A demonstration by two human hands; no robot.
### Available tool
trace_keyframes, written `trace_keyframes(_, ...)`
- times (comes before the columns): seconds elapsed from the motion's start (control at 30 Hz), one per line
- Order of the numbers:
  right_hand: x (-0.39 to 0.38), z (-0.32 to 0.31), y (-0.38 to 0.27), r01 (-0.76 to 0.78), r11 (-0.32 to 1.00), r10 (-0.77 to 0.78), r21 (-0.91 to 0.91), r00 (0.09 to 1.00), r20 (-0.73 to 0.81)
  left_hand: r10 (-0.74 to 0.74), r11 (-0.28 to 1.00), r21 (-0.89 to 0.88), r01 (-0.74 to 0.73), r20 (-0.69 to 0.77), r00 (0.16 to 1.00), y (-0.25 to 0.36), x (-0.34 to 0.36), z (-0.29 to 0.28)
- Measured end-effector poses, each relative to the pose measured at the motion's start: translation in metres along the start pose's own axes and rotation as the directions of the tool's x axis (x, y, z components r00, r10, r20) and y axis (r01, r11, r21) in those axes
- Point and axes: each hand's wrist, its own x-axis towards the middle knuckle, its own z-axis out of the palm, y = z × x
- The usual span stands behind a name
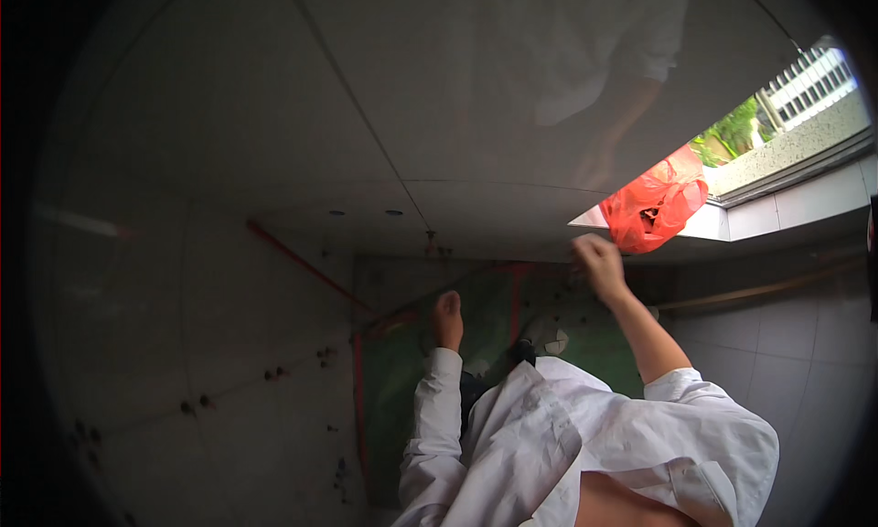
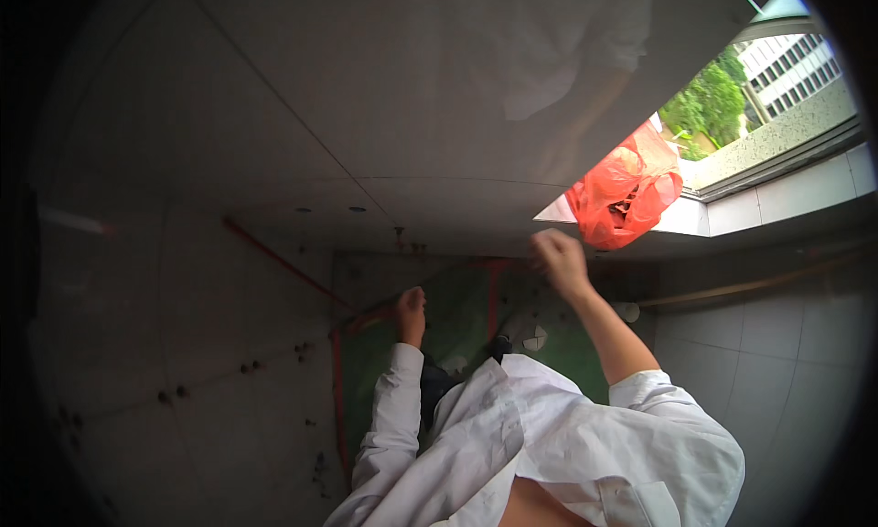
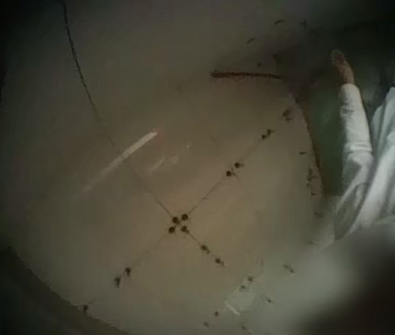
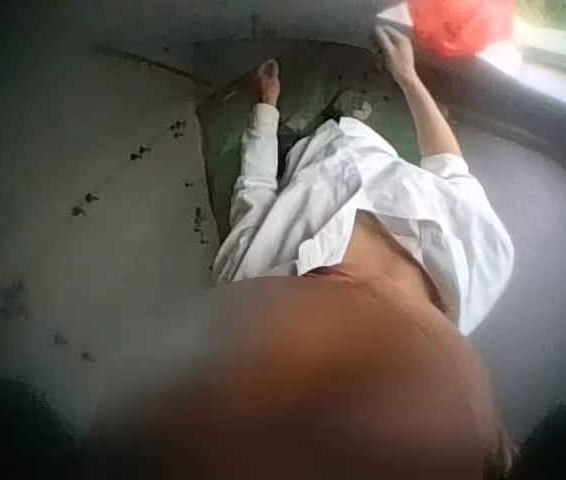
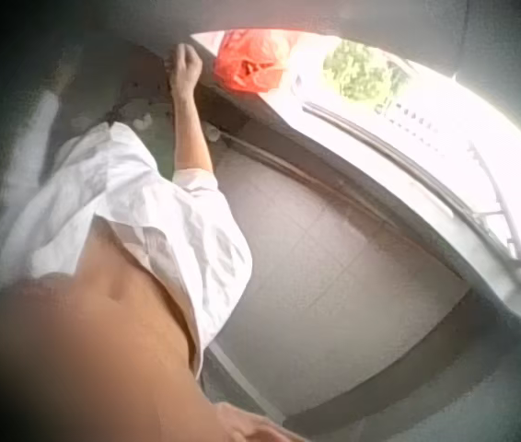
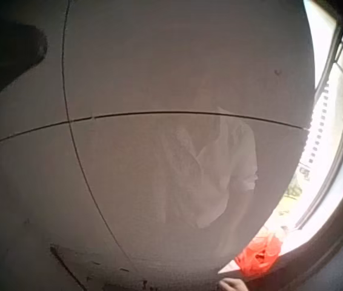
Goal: Removing tile leveling clips from a wall and collecting them in a plastic bag.
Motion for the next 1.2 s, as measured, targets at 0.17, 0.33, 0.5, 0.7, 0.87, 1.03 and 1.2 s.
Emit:
trace_keyframes(0.17, 0.071, 0.187, 0.131, -0.42, 0.895, 0.365, 0.153, 0.884, 0.292, -0.104, 0.993, 0.069, 0.099, 0.072, 0.992, -0.025, 0.125, -0.019)
trace_keyframes(0.33, 0.179, 0.282, 0.191, -0.295, 0.799, 0.146, 0.524, 0.94, 0.307, 0.233, 0.964, 0.094, -0.25, 0.164, 0.959, -0.015, 0.188, 0.023)
trace_keyframes(0.5, 0.191, 0.325, 0.216, -0.373, 0.764, 0.132, 0.527, 0.889, 0.438, 0.115, 0.99, 0.028, -0.136, 0.378, 0.918, -0.024, 0.211, 0.0)
trace_keyframes(0.7, 0.192, 0.333, 0.215, -0.346, 0.787, 0.227, 0.511, 0.932, 0.283, 0.059, 0.997, -0.07, -0.037, 0.342, 0.938, -0.019, 0.208, -0.002)
trace_keyframes(0.87, 0.186, 0.334, 0.219, -0.258, 0.783, 0.237, 0.566, 0.965, 0.112, 0.164, 0.986, -0.02, -0.163, 0.203, 0.965, -0.012, 0.205, 0.011)
trace_keyframes(1.03, 0.176, 0.35, 0.194, -0.077, 0.979, 0.042, -0.187, 0.982, -0.185, 0.171, 0.918, 0.343, -0.201, 0.116, 0.978, -0.019, 0.198, 0.01)
trace_keyframes(1.2, 0.178, 0.348, 0.185, -0.009, 0.932, -0.083, -0.362, 0.968, -0.238, 0.197, 0.96, 0.197, -0.199, 0.03, 0.98, -0.027, 0.191, 0.023)
